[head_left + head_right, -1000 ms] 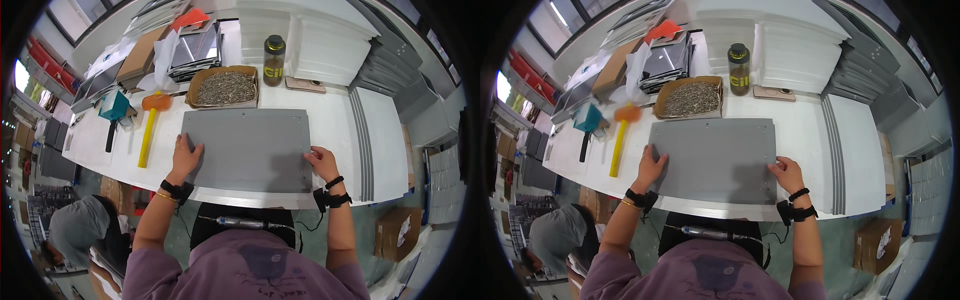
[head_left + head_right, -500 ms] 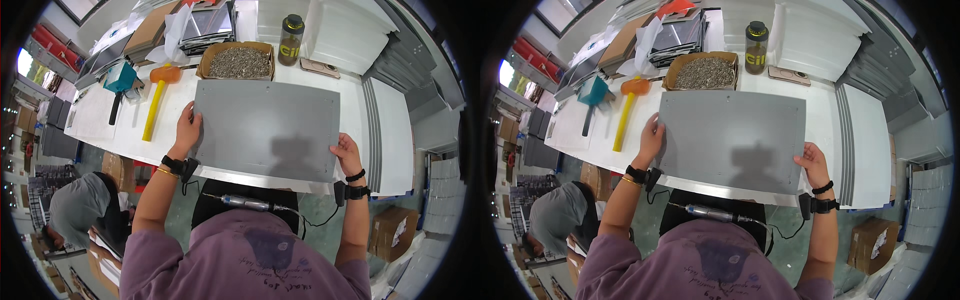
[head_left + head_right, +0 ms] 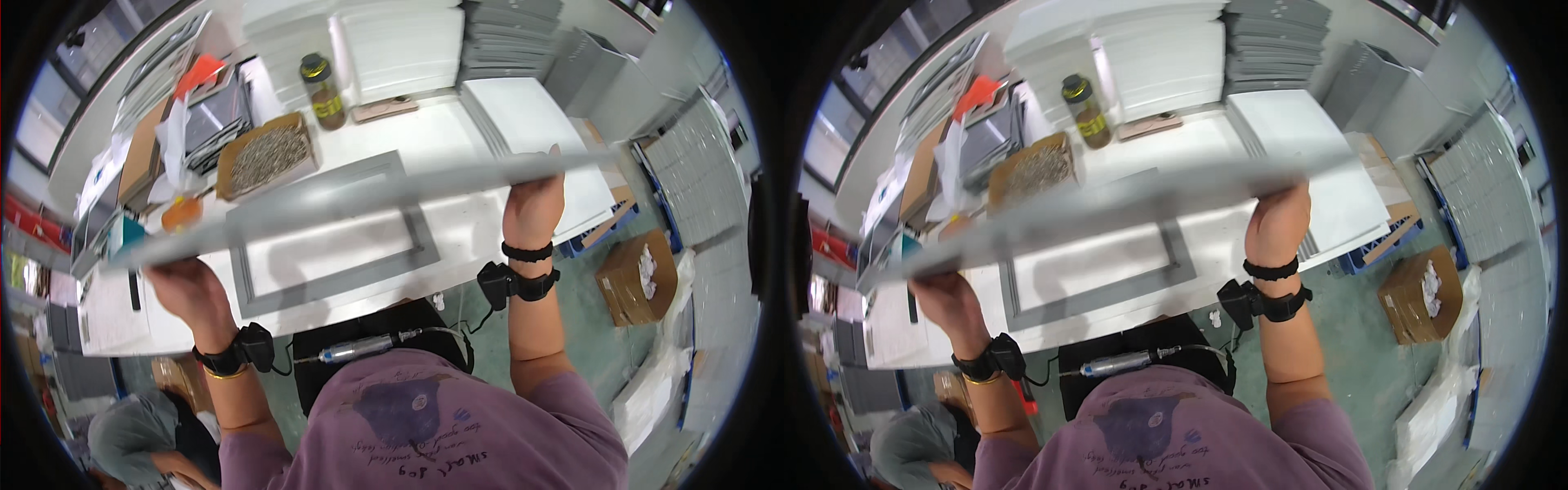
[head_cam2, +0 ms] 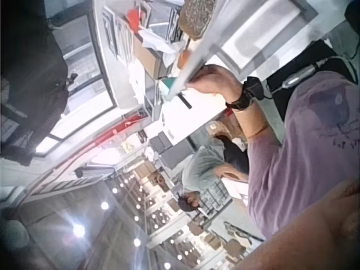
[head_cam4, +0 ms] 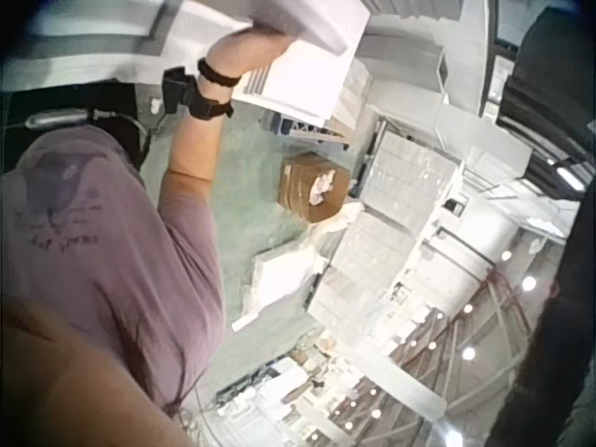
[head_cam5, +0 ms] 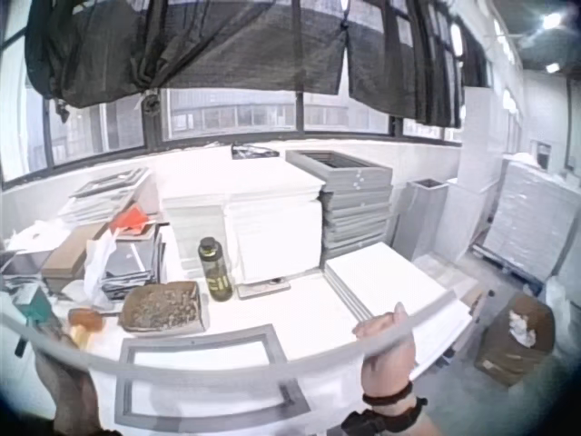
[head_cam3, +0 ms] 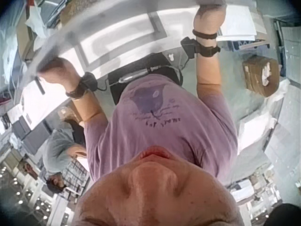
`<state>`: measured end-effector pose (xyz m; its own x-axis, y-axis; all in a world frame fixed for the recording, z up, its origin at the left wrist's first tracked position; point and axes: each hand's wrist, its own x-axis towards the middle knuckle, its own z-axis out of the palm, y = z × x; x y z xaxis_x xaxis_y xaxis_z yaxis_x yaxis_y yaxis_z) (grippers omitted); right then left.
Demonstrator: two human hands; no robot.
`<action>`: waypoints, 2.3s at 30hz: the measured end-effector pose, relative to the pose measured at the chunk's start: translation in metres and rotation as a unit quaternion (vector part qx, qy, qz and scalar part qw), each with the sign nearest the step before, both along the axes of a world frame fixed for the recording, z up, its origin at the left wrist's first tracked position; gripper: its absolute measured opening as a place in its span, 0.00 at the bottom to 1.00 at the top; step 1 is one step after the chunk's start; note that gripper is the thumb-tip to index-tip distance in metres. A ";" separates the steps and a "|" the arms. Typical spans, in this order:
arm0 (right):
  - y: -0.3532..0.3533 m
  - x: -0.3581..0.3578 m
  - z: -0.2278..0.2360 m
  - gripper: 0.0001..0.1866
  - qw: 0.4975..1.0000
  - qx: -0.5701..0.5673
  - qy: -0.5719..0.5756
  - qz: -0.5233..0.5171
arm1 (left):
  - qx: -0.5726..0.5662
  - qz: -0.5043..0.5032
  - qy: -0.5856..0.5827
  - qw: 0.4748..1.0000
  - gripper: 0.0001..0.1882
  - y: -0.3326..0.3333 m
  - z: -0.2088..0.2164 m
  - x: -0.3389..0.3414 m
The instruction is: Assembling a metal panel into a frame and securing it with screws using a pneumatic screwdriver.
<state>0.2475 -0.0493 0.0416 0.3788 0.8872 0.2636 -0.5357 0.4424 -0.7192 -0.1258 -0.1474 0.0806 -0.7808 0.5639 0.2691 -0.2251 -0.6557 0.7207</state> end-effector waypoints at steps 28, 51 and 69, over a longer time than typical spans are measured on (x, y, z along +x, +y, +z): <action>-0.066 0.216 -0.023 0.08 0.991 -0.057 0.119 -0.034 | -0.322 -0.532 0.312 0.718 0.33 0.205 -0.115 0.352; -0.013 0.219 -0.077 0.05 0.989 -0.111 0.100 -0.017 | -0.400 -0.444 0.470 0.649 0.41 0.206 -0.132 0.401; 0.011 0.227 -0.103 0.08 0.990 -0.110 0.081 0.040 | -0.365 -0.444 0.451 0.682 0.41 0.201 -0.136 0.398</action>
<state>0.4740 -0.0386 -0.0610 0.3256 0.9455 0.0033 -0.6786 0.2361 -0.6956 0.2723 0.0541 -0.0549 0.2541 0.9479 -0.1921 0.4519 0.0592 0.8901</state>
